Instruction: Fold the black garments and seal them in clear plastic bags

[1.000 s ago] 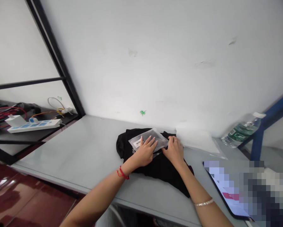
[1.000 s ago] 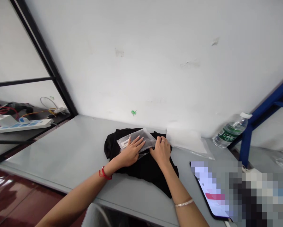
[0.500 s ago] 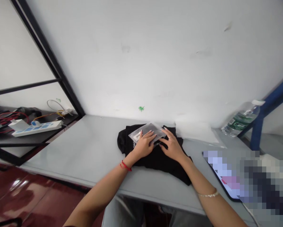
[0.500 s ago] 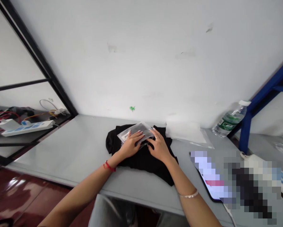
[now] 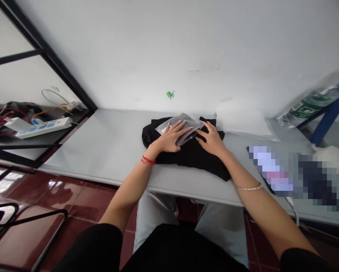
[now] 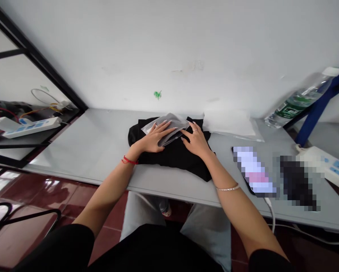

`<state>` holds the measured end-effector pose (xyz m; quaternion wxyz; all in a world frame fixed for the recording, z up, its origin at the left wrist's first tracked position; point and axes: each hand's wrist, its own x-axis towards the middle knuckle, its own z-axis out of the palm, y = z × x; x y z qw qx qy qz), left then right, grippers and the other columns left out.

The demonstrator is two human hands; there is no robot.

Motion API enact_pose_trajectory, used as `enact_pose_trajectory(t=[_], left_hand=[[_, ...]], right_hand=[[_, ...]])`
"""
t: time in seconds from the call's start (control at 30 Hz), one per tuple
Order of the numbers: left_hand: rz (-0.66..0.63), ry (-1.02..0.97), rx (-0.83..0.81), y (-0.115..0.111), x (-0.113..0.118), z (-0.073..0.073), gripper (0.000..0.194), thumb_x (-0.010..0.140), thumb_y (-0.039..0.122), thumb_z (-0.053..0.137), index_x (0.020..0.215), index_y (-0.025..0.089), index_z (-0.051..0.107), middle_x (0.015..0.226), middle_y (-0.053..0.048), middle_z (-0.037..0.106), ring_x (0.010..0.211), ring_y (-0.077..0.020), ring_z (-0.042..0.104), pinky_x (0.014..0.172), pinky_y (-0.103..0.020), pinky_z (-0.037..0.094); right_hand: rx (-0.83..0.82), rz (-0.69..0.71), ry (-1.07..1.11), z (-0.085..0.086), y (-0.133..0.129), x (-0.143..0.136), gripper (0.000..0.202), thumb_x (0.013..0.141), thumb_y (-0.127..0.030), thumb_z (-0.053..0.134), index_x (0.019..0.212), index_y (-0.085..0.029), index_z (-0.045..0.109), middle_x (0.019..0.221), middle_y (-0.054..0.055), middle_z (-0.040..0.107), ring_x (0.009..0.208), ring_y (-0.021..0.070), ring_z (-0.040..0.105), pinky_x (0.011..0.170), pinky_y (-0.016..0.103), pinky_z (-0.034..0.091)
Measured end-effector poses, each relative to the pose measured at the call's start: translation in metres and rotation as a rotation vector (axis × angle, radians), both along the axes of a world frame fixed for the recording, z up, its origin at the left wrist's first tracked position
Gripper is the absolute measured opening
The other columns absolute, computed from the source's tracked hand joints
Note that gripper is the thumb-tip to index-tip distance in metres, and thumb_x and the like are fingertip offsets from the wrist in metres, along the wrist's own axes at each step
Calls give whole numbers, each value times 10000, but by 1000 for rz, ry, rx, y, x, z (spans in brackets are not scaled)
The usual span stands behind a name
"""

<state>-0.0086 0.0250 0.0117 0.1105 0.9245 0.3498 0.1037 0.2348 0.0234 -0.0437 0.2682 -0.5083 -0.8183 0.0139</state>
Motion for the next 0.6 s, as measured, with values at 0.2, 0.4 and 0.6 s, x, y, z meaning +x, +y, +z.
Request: enact_pose_trajectory(t=[0.2,0.4,0.6], left_hand=[[53,-1,35,-6,8,-7,894,703,81,497,1528,228,186,1616,-116,102,1478,-364,0,1133,-672,68],[12,-36,122,-1,2,-5,934,638,-33,408,1523,174,195,1585,-130,234,1479,-280,143,1181,-541,183],[83,-89,188,5,-21,10,783,696,-15,444,1446,208,392,1497,-98,425,1394,-236,380,1167,-506,251]], right_hand=[[120,-15,129,0,0,-1,409,860,-231,510,1263,-171,538,1412,175,421,1357,339,356,1105,562,355],[187,26,121,5,-3,-3,634,847,-189,513,1440,-148,290,1417,192,420,1356,315,369,1108,533,368],[169,16,75,8,-7,-4,595,888,-212,488,1461,-219,326,1469,144,376,1386,304,339,1120,524,364]])
